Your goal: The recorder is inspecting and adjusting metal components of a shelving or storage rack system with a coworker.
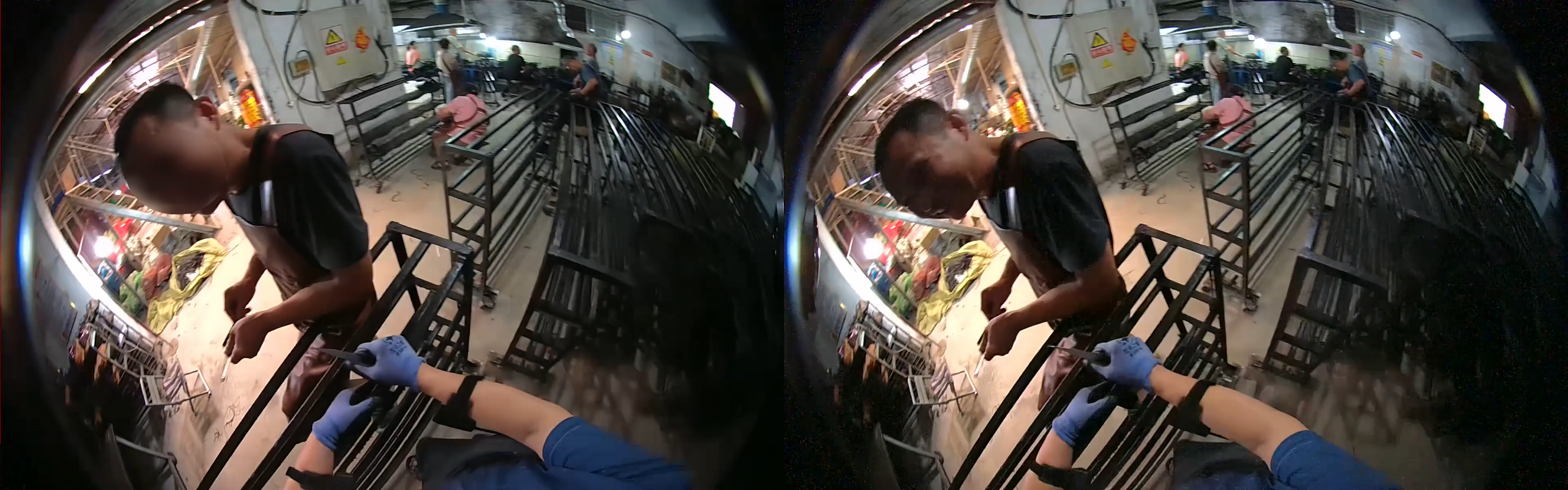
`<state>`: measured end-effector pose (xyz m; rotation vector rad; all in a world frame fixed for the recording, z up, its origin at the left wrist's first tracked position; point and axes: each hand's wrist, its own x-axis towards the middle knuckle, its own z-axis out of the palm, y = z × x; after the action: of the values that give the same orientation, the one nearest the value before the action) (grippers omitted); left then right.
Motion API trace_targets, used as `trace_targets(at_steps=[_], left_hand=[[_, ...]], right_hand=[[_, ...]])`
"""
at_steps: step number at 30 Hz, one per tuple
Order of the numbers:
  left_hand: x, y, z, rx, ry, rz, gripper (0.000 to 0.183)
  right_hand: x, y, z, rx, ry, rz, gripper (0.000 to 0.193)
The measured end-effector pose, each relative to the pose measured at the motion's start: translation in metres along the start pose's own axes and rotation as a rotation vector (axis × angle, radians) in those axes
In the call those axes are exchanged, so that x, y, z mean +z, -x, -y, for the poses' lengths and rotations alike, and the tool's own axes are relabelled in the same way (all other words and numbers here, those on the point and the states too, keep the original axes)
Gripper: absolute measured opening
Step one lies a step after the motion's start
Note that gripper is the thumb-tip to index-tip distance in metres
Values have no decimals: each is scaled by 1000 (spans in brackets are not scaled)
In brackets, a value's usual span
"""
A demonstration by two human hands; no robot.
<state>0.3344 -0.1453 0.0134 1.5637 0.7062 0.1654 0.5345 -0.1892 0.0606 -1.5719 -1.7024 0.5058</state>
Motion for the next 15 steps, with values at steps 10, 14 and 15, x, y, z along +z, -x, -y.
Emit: trace_targets(at_steps=[10,14,15], left_hand=[[10,-4,-19,35,-270,-70,43],[15,6,-35,67,-457,-130,38],[15,2,-31,77,-460,-141,38]], right_hand=[[14,0,-19,-165,-26,-216,18],[18,3,-13,-217,71,-231,15],[14,2,-12,-179,99,-166,15]])
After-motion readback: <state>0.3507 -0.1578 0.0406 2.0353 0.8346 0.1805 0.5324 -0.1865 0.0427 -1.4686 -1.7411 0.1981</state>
